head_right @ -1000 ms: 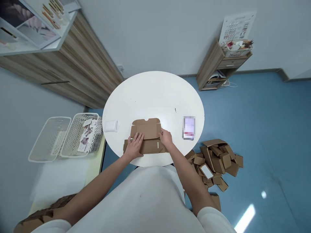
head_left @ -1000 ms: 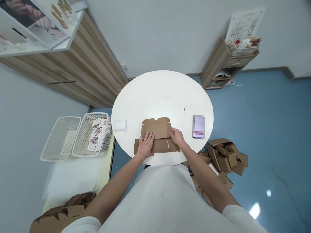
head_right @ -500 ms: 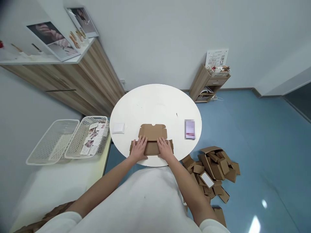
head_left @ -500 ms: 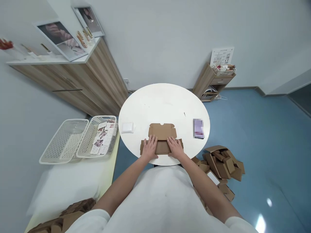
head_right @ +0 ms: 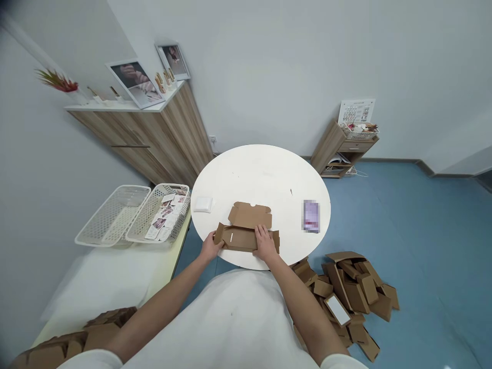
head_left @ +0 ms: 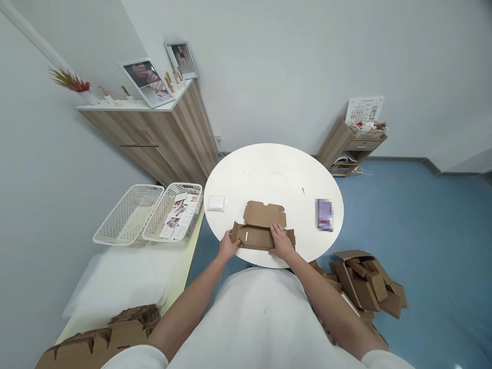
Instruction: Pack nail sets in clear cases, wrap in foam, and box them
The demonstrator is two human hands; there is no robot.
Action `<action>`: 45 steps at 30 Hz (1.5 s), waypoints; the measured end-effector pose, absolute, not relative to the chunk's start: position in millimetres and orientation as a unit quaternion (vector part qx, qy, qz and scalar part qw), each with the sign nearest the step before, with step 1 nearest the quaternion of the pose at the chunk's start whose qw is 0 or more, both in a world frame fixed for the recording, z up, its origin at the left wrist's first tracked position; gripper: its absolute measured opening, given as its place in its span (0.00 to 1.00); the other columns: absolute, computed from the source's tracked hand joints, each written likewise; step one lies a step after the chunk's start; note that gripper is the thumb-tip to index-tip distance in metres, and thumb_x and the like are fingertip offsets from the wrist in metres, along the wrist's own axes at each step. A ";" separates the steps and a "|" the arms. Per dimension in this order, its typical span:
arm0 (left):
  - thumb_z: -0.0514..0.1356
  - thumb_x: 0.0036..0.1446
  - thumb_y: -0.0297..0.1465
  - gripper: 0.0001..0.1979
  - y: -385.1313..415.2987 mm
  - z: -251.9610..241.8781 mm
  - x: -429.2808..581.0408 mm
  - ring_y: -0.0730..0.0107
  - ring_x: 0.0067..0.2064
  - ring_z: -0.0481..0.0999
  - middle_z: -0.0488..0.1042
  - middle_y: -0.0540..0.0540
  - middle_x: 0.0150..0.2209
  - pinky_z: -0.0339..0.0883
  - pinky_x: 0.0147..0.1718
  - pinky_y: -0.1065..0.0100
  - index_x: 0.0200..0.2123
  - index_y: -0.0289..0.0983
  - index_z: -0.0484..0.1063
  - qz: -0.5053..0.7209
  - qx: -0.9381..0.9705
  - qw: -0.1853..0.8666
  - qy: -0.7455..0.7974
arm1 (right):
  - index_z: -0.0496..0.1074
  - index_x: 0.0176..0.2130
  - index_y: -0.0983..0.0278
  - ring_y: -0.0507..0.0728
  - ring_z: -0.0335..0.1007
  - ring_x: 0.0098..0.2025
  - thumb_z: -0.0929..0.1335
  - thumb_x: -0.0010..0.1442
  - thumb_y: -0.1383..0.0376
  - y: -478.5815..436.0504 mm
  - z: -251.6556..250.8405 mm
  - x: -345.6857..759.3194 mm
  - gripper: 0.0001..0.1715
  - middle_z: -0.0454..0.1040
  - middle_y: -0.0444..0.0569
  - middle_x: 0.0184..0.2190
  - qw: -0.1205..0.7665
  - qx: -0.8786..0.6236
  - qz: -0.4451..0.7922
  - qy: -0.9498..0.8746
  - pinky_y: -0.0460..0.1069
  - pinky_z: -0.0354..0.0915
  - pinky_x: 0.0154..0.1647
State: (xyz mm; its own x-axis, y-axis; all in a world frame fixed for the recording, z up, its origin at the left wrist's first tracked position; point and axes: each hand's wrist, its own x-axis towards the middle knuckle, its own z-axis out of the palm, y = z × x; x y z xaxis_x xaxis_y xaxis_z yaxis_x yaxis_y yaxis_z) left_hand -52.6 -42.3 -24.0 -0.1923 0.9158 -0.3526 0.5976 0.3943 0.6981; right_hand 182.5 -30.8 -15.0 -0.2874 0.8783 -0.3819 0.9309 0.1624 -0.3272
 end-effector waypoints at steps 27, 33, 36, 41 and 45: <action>0.55 0.51 0.40 0.24 -62.1 -1.7 -24.1 0.64 0.46 0.68 0.65 0.39 0.45 0.63 0.43 0.66 0.49 0.34 0.61 0.152 0.657 0.307 0.671 | 0.33 0.62 0.66 0.61 0.24 0.65 0.73 0.36 0.63 -45.6 -21.1 162.1 0.66 0.33 0.54 0.64 0.047 0.590 -0.229 0.773 0.55 0.46 0.58; 0.53 0.53 0.31 0.14 -52.3 -7.3 -28.2 0.67 0.41 0.71 0.70 0.44 0.39 0.63 0.37 0.68 0.44 0.36 0.60 0.120 0.631 0.314 0.699 | 0.27 0.62 0.62 0.62 0.17 0.64 0.73 0.34 0.53 -47.7 -11.9 168.7 0.72 0.26 0.53 0.64 0.088 0.564 -0.256 0.780 0.60 0.41 0.59; 0.54 0.52 0.32 0.17 -49.3 -9.7 -30.8 0.68 0.37 0.72 0.71 0.45 0.36 0.63 0.33 0.69 0.45 0.35 0.56 0.111 0.609 0.336 0.710 | 0.26 0.62 0.63 0.62 0.17 0.64 0.73 0.34 0.51 -47.5 -8.0 170.7 0.72 0.25 0.53 0.64 0.097 0.556 -0.262 0.783 0.61 0.40 0.59; 0.51 0.51 0.26 0.13 -50.0 -10.6 -32.4 0.67 0.35 0.73 0.72 0.46 0.32 0.62 0.31 0.70 0.43 0.36 0.56 0.068 0.615 0.345 0.706 | 0.26 0.62 0.63 0.63 0.17 0.64 0.72 0.35 0.51 -46.1 -4.3 173.4 0.72 0.26 0.54 0.64 0.096 0.552 -0.266 0.784 0.61 0.41 0.59; 0.52 0.48 0.24 0.14 -48.1 -9.7 -26.2 0.63 0.35 0.73 0.72 0.45 0.32 0.60 0.29 0.69 0.41 0.37 0.56 0.020 0.616 0.327 0.716 | 0.28 0.62 0.63 0.63 0.17 0.64 0.73 0.34 0.51 -48.0 -4.1 172.6 0.71 0.26 0.55 0.64 0.098 0.545 -0.265 0.789 0.61 0.41 0.59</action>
